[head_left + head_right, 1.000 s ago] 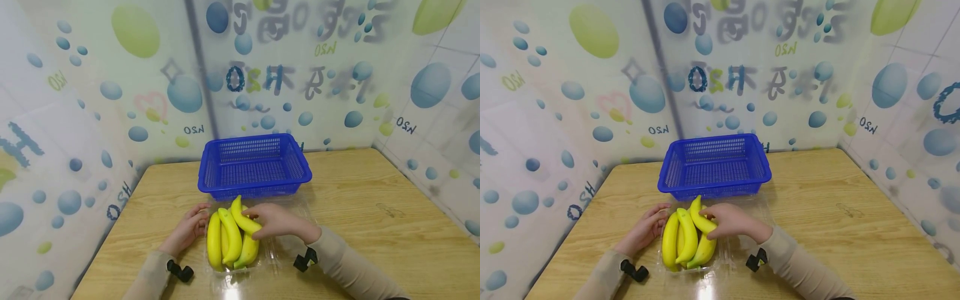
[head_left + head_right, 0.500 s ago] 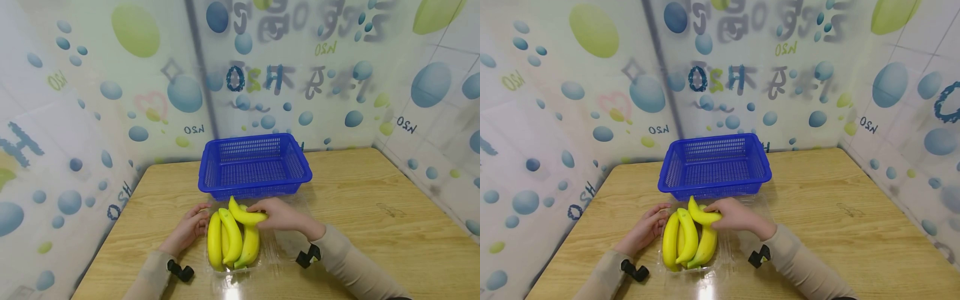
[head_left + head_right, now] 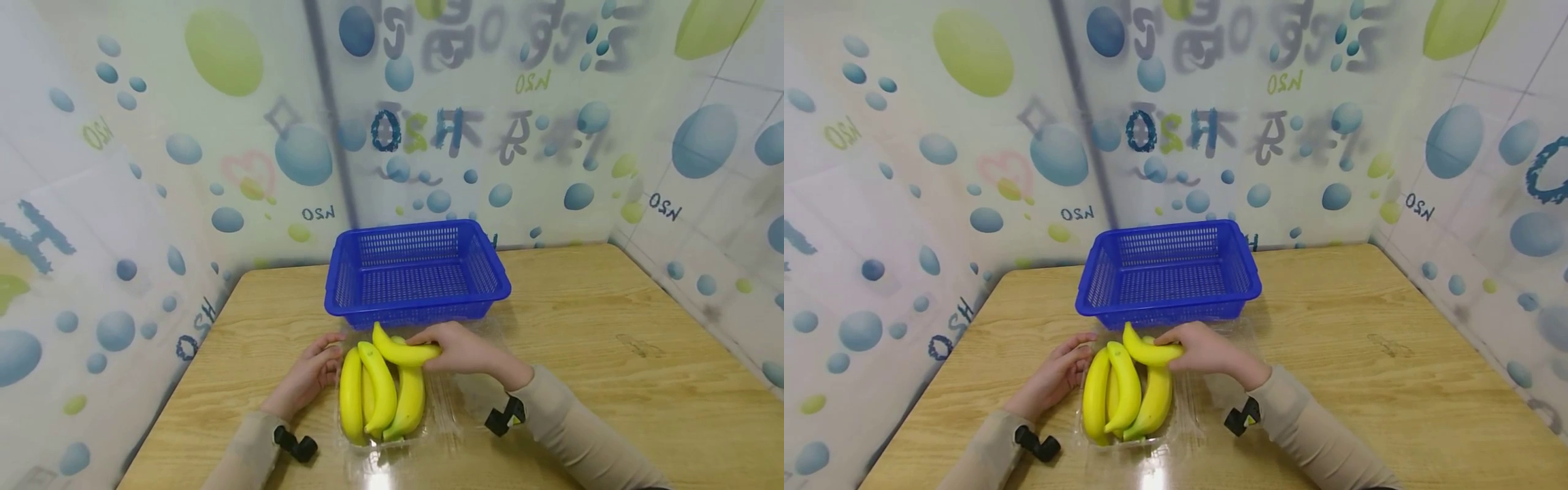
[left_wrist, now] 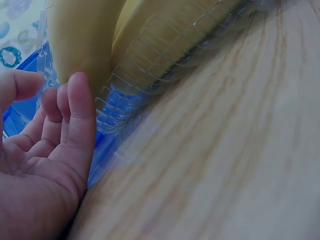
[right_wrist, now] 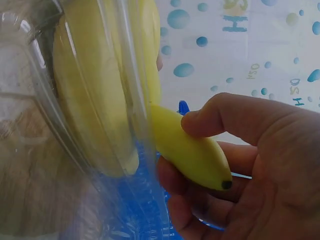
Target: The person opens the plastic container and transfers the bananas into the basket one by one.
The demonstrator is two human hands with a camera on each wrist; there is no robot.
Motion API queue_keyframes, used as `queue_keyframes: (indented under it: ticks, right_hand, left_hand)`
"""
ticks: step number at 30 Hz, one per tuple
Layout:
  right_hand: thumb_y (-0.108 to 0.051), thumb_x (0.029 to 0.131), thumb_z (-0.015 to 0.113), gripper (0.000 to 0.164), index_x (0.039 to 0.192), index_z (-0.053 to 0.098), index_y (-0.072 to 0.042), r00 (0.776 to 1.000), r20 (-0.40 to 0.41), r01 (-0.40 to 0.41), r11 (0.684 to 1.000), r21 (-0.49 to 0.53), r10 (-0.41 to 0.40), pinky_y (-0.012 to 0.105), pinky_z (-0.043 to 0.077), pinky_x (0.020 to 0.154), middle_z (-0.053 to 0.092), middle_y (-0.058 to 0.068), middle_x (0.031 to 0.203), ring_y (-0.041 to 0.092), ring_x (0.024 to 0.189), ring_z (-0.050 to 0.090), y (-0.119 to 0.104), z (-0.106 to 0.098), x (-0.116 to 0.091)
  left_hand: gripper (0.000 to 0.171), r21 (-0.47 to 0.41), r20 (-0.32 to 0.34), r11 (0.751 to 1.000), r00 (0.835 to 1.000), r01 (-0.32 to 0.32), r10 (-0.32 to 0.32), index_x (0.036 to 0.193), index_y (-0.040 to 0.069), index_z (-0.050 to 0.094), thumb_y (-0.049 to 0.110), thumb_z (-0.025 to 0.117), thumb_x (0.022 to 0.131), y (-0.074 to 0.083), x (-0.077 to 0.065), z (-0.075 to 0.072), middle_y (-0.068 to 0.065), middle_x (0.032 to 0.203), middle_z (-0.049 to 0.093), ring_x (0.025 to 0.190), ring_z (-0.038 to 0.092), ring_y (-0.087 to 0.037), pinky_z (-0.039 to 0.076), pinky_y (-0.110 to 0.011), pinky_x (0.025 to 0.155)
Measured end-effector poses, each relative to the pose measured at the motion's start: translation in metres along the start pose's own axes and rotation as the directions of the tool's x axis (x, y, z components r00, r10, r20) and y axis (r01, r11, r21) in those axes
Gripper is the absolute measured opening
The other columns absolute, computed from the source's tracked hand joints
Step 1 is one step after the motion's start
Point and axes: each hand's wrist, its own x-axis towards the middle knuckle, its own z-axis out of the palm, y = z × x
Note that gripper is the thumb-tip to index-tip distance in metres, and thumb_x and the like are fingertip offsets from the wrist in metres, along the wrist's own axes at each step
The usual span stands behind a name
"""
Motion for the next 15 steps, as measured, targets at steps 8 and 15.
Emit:
queue_keyframes:
  ticks: [8, 15]
  right_hand:
    - [-0.009, 0.077, 0.07, 0.042, 0.119, 0.068, -0.008, 1.0, -0.01, -0.015, 1.0, 0.026, 0.015, 0.026, 0.049, 0.07, 0.066, -0.005, 0.101, 0.014, 0.081, 0.057, 0.0022, 0.002, 0.0022]
    - [-0.013, 0.077, 0.072, 0.042, 0.119, 0.068, -0.009, 1.0, -0.004, -0.031, 0.998, 0.047, 0.031, 0.027, 0.051, 0.072, 0.067, -0.005, 0.102, 0.014, 0.082, 0.058, 0.0048, 0.0029, 0.0026]
  left_hand:
    - [0.028, 0.005, -0.012, 1.0, 1.0, -0.006, 0.006, 0.128, 0.003, 0.04, 0.011, 0.045, 0.102, -0.0002, 0.0005, 0.0005, 0.001, 0.073, 0.055, 0.061, 0.055, -0.01, 0.05, -0.024, 0.057]
    - [0.029, 0.019, 0.003, 1.0, 1.0, 0.001, -0.001, 0.129, 0.003, 0.039, 0.012, 0.044, 0.103, -0.0011, 0.001, -0.0011, 0.001, 0.073, 0.055, 0.062, 0.055, -0.009, 0.05, -0.024, 0.058]
